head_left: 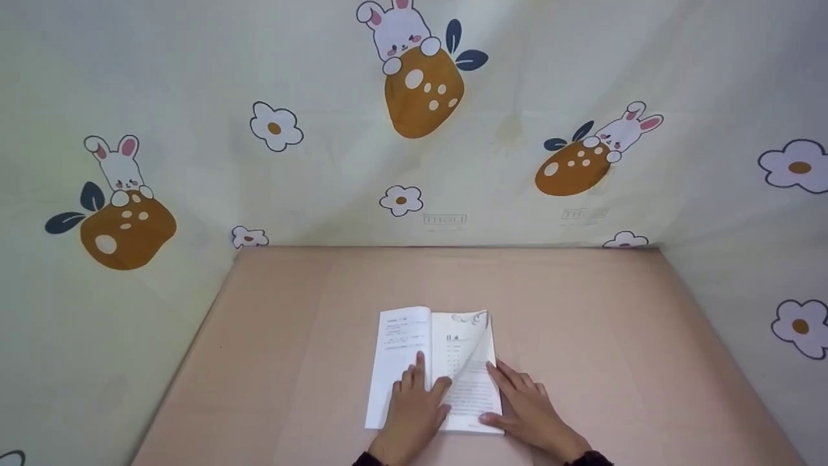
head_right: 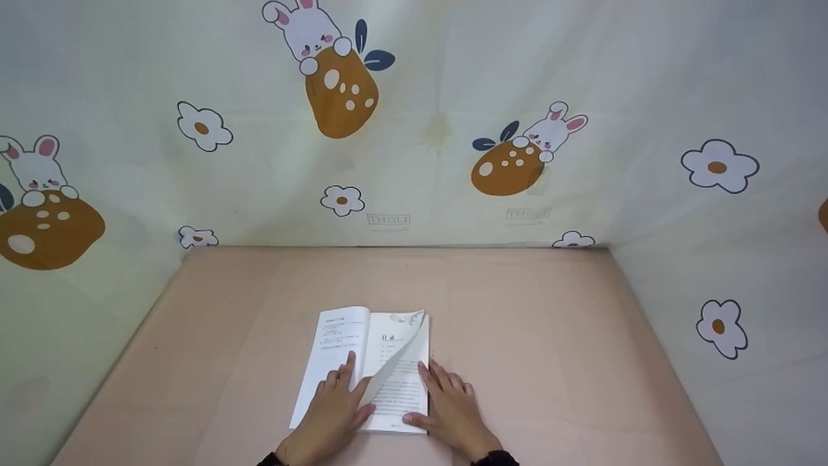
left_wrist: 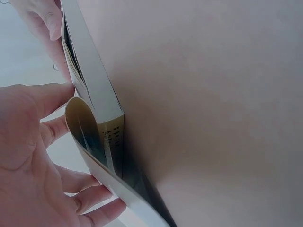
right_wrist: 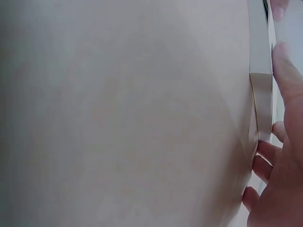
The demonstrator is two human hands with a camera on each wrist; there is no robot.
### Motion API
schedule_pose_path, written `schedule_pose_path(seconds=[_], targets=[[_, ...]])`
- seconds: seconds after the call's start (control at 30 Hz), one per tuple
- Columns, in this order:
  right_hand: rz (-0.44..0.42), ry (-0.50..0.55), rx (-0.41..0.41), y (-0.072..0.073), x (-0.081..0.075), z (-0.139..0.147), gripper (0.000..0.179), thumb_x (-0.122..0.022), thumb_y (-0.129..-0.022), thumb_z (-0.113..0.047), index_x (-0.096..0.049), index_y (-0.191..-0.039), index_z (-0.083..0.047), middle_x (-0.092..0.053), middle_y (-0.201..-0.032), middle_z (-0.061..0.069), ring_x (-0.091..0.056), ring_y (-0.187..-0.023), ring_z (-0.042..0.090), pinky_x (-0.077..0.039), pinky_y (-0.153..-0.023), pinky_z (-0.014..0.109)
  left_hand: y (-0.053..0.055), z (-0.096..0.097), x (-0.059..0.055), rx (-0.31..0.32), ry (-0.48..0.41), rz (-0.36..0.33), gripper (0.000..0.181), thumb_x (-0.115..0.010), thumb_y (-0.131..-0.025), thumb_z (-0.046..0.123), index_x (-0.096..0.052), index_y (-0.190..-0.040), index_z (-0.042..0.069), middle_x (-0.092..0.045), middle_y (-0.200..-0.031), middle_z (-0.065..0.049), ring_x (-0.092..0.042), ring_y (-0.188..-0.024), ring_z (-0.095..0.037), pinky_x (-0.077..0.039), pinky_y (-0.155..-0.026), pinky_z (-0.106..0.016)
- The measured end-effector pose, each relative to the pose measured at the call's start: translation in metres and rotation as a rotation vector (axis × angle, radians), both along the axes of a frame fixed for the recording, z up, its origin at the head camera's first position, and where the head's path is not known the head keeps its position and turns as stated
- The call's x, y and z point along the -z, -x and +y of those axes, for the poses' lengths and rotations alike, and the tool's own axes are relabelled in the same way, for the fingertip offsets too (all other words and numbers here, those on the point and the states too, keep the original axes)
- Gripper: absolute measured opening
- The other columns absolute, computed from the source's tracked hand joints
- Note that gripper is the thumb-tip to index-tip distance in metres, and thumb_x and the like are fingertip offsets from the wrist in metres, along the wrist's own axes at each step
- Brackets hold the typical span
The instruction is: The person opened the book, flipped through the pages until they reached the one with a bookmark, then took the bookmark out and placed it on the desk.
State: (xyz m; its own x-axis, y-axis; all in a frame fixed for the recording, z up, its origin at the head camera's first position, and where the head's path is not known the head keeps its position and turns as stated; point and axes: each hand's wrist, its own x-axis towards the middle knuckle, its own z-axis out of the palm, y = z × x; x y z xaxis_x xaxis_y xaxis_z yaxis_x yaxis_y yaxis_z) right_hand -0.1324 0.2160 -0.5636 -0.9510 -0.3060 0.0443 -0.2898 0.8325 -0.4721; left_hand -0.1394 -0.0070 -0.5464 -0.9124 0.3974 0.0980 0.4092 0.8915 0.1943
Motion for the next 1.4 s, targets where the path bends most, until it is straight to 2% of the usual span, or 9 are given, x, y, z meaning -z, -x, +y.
schedule_pose_path(seconds=[0.3,0.5,0.6,0.8,0.9,1.03,1.27,1.4], targets=[[-0.006,0.01,-0.034,-0.001,-0.002,0.003,0.087,-0.062,-0.077,-0.059,-0.035,-0.143,-0.009,-0.035,-0.146,0.018,-0.043,-0.12,0.032,-0.033,-0.081,0.039,0.003,0.0,-0.009,-0.069,-0.103,-0.132,0.042,-0.068,-0.082,0.026,-0.052,-0.115,0.006,-0.036,-0.143,-0.025,-0.046,-0.12,-0.038,-0.047,-0.087,-0.047],[0.011,0.016,-0.035,-0.001,-0.001,0.002,0.087,-0.062,-0.077,-0.059,-0.035,-0.143,-0.009,-0.036,-0.145,0.018,-0.043,-0.119,0.032,-0.034,-0.082,0.043,0.002,-0.007,-0.013,-0.101,-0.255,-0.186,0.044,-0.06,-0.089,0.02,-0.049,-0.122,-0.007,-0.037,-0.142,-0.025,-0.048,-0.116,-0.034,-0.047,-0.091,-0.044],[0.007,0.011,-0.037,-0.002,-0.001,0.001,0.087,-0.062,-0.077,-0.058,-0.035,-0.143,-0.009,-0.035,-0.146,0.018,-0.043,-0.119,0.031,-0.034,-0.082,0.042,0.0,-0.011,-0.013,-0.135,-0.32,-0.224,0.049,-0.057,-0.091,0.021,-0.045,-0.127,-0.01,-0.038,-0.142,-0.023,-0.049,-0.114,-0.032,-0.047,-0.091,-0.043],[-0.019,0.028,-0.038,-0.001,-0.002,0.0,0.087,-0.062,-0.078,-0.059,-0.034,-0.144,-0.01,-0.034,-0.147,0.018,-0.041,-0.121,0.031,-0.032,-0.081,0.041,-0.006,-0.019,-0.011,-0.301,-0.468,-0.273,0.059,-0.058,-0.09,0.022,-0.037,-0.136,-0.008,-0.045,-0.133,-0.023,-0.051,-0.113,-0.033,-0.046,-0.09,-0.047],[-0.027,0.027,-0.03,-0.001,-0.003,0.001,0.088,-0.061,-0.077,-0.061,-0.034,-0.144,-0.01,-0.034,-0.147,0.017,-0.041,-0.122,0.031,-0.032,-0.082,0.041,-0.007,-0.023,-0.01,-0.391,-0.513,-0.297,0.058,-0.06,-0.088,0.023,-0.04,-0.134,-0.006,-0.051,-0.126,-0.022,-0.052,-0.114,-0.035,-0.046,-0.09,-0.048],[-0.039,0.035,-0.028,0.0,-0.002,0.001,0.089,-0.061,-0.077,-0.061,-0.034,-0.144,-0.01,-0.033,-0.147,0.018,-0.04,-0.122,0.032,-0.032,-0.083,0.04,-0.005,-0.031,-0.007,-0.441,-0.462,-0.257,0.05,-0.062,-0.087,0.022,-0.05,-0.127,-0.005,-0.054,-0.123,-0.018,-0.054,-0.11,-0.032,-0.048,-0.088,-0.045],[-0.014,0.017,-0.015,0.0,0.0,0.003,0.089,-0.062,-0.076,-0.062,-0.035,-0.143,-0.011,-0.036,-0.146,0.017,-0.042,-0.12,0.03,-0.032,-0.081,0.038,-0.001,-0.048,-0.004,-0.414,-0.293,-0.162,0.043,-0.062,-0.087,0.022,-0.058,-0.115,-0.011,-0.056,-0.118,-0.018,-0.055,-0.104,-0.032,-0.049,-0.084,-0.043],[-0.017,0.026,-0.016,0.0,0.0,0.002,0.089,-0.062,-0.076,-0.062,-0.035,-0.144,-0.011,-0.035,-0.147,0.016,-0.041,-0.121,0.03,-0.031,-0.082,0.038,0.001,-0.05,-0.004,-0.415,-0.235,-0.095,0.043,-0.065,-0.083,0.02,-0.059,-0.109,-0.013,-0.058,-0.111,-0.019,-0.055,-0.095,-0.03,-0.048,-0.076,-0.04]])
